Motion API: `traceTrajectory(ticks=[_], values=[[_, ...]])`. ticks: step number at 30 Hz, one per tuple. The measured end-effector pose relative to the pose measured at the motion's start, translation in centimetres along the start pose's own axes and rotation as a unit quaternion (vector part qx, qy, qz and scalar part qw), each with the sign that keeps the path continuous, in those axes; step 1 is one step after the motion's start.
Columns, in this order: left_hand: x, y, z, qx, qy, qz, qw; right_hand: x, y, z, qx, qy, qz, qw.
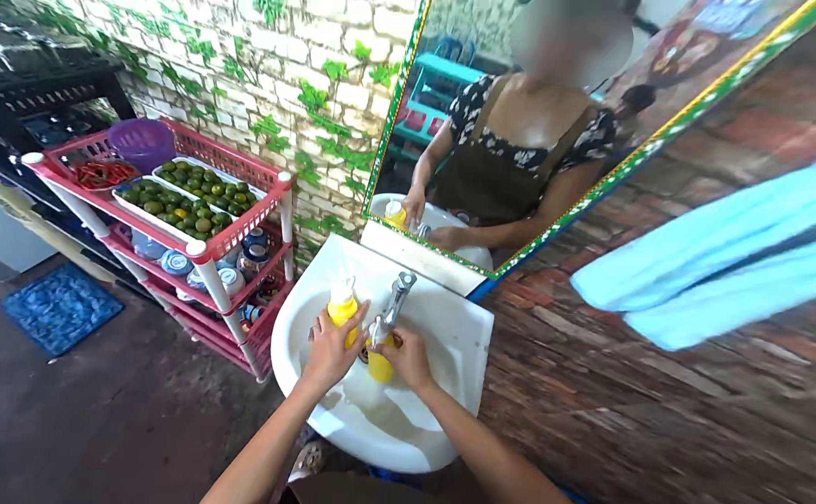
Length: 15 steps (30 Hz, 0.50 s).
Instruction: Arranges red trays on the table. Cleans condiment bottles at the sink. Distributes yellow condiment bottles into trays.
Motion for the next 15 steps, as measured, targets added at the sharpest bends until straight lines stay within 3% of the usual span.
traceTrajectory(ticks=[3,8,11,15], values=[[0.7,-0.1,0.4,-0.008,-0.017,-0.037,0.999,-0.8,-0.3,0.7,-0.004,-0.038,-0.026,0.999],[0.5,-0.7,-0.2,-0.038,0.113,-0.01,0.993,-2.3,-0.5,2.3,-0.078,-0.006,-0.104,0.991],[0.5,-1.5,-1.1,0.01,0.18,-0.013,0.984,-2.0,-0.4,2.4,-0.129,0.027,-0.14,0.981],[0.1,-2.2,-0.8,0.076,0.169,-0.08,0.979,-1.3,1.2,1.8,-0.191,-0.032,-0.131,0.972]])
Point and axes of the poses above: each hand's wrist, its own y-axis away from the middle knuckle, its own x-axis out of the back of the hand, z = x × y, the point moved 3 cm from there along -y, towards the middle knuckle, and after that the axes turned 9 degrees about x, right-handed, at the moved point
